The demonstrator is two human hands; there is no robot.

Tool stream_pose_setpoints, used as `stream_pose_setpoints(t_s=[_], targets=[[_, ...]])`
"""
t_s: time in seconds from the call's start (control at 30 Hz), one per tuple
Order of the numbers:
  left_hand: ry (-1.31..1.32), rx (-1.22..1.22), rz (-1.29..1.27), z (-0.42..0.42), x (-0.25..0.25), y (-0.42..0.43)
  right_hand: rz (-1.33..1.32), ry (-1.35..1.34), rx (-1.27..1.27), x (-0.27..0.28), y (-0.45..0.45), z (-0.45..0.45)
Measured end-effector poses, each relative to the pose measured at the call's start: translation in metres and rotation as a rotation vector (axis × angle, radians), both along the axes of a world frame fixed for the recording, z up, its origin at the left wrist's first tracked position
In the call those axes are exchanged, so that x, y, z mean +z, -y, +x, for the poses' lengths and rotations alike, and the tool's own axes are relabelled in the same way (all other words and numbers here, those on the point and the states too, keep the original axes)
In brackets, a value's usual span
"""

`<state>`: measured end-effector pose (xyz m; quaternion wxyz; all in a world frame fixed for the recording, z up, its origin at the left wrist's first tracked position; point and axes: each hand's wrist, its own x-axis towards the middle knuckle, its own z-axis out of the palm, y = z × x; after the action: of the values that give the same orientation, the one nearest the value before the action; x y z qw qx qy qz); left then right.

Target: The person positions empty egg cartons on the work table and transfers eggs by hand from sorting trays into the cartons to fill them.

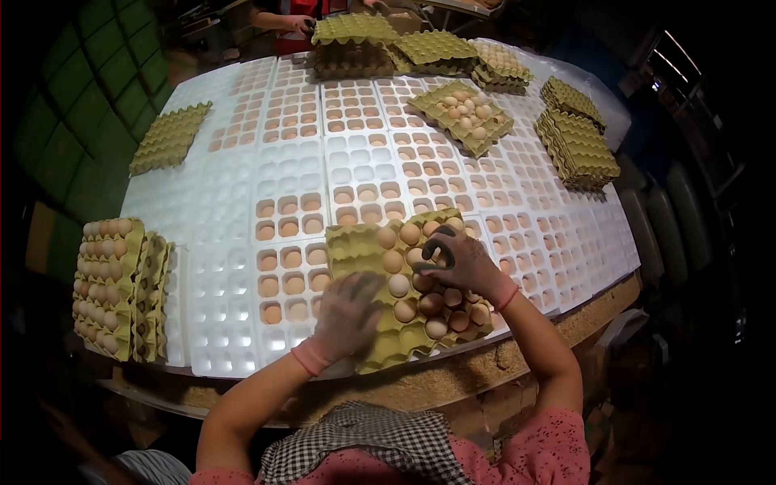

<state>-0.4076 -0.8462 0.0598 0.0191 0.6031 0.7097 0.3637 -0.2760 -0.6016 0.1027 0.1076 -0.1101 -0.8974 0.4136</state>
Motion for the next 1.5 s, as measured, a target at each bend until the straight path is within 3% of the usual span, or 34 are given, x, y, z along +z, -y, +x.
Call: stream_pose_setpoints(t_s=[0.07,0.1,0.17,0.23,0.33,0.4,0.43,0.5,0.53,0.57,0.6,0.63,0.7,0.73,0.83,0.9,0.93,0.97,1.03,1.1,1.17,1.3,1.33,1.37,1.43,1.47,1.5], targets=[[-0.1,-0.137,-0.177,0.022,-0.002,-0.014,0.589,0.328,-0.042,0.008,0.021,0.014],[-0.175,-0.173,-0.317,0.035,0.0,-0.02,0.588,0.327,-0.043,0.006,0.023,0.016],[-0.238,-0.135,-0.372,0.05,-0.008,-0.032,0.665,0.453,0.112,0.001,0.025,0.016],[-0.306,-0.089,-0.43,0.053,-0.01,-0.037,0.721,0.423,0.068,-0.019,0.026,0.014],[-0.148,-0.139,-0.364,0.041,-0.003,-0.041,0.806,0.353,0.108,-0.028,0.027,0.015],[0.392,0.088,-0.037,0.032,-0.004,-0.042,0.87,0.396,0.13,-0.031,0.028,0.017],[0.443,0.137,0.007,0.023,-0.008,-0.043,0.873,0.397,0.129,-0.022,0.029,0.02],[0.372,0.118,-0.065,0.007,-0.01,-0.048,0.462,0.553,-0.074,0.005,0.033,0.021],[0.371,0.124,-0.055,0.007,-0.004,-0.051,0.34,0.359,-0.171,-0.012,0.022,0.032],[0.21,0.095,-0.218,0.009,0.005,-0.053,0.214,0.166,-0.261,-0.032,0.007,0.045],[0.048,0.066,-0.383,0.012,0.011,-0.056,0.294,-0.127,-0.247,-0.033,-0.002,0.046],[0.048,0.074,-0.381,0.017,0.008,-0.06,0.177,-0.047,-0.243,-0.028,-0.011,0.045],[-0.299,0.016,-0.563,0.028,-0.008,-0.07,0.419,0.217,-0.153,0.0,-0.001,0.026],[-0.376,0.012,-0.496,0.03,-0.018,-0.074,0.554,0.29,-0.104,-0.003,0.002,0.013],[-0.305,-0.069,-0.482,0.027,-0.007,-0.076,0.885,0.412,-0.013,-0.026,0.021,-0.02],[-0.278,-0.043,-0.403,0.012,0.005,-0.066,0.839,0.461,0.059,-0.014,0.014,-0.024],[-0.121,0.014,-0.414,-0.001,0.025,-0.061,0.842,0.456,0.061,0.0,0.011,-0.024],[0.036,0.07,-0.422,-0.02,0.036,-0.06,0.704,0.443,0.046,0.017,0.007,-0.024],[0.209,0.198,-0.149,-0.079,0.039,-0.062,0.428,0.33,0.016,0.016,-0.024,-0.032],[0.243,0.278,-0.038,-0.137,0.034,-0.089,0.351,-0.027,-0.143,0.002,-0.046,-0.07],[0.142,0.304,-0.012,-0.186,0.005,-0.126,0.389,-0.045,-0.24,-0.003,-0.057,-0.123],[0.001,0.257,-0.475,-0.234,-0.046,-0.184,0.496,0.384,-0.158,-0.069,-0.087,-0.209],[0.014,0.247,-0.461,-0.239,-0.049,-0.193,0.497,0.575,-0.168,-0.064,-0.085,-0.221],[0.015,0.24,-0.465,-0.244,-0.054,-0.202,0.492,0.581,-0.173,-0.068,-0.097,-0.228],[0.151,0.214,-0.048,-0.247,-0.051,-0.222,0.403,0.408,-0.203,-0.078,-0.121,-0.236],[0.171,0.196,0.034,-0.242,-0.037,-0.23,0.46,0.181,-0.299,-0.071,-0.118,-0.234],[0.119,0.179,0.112,-0.246,-0.045,-0.245,0.297,0.127,-0.404,-0.075,-0.131,-0.249]])
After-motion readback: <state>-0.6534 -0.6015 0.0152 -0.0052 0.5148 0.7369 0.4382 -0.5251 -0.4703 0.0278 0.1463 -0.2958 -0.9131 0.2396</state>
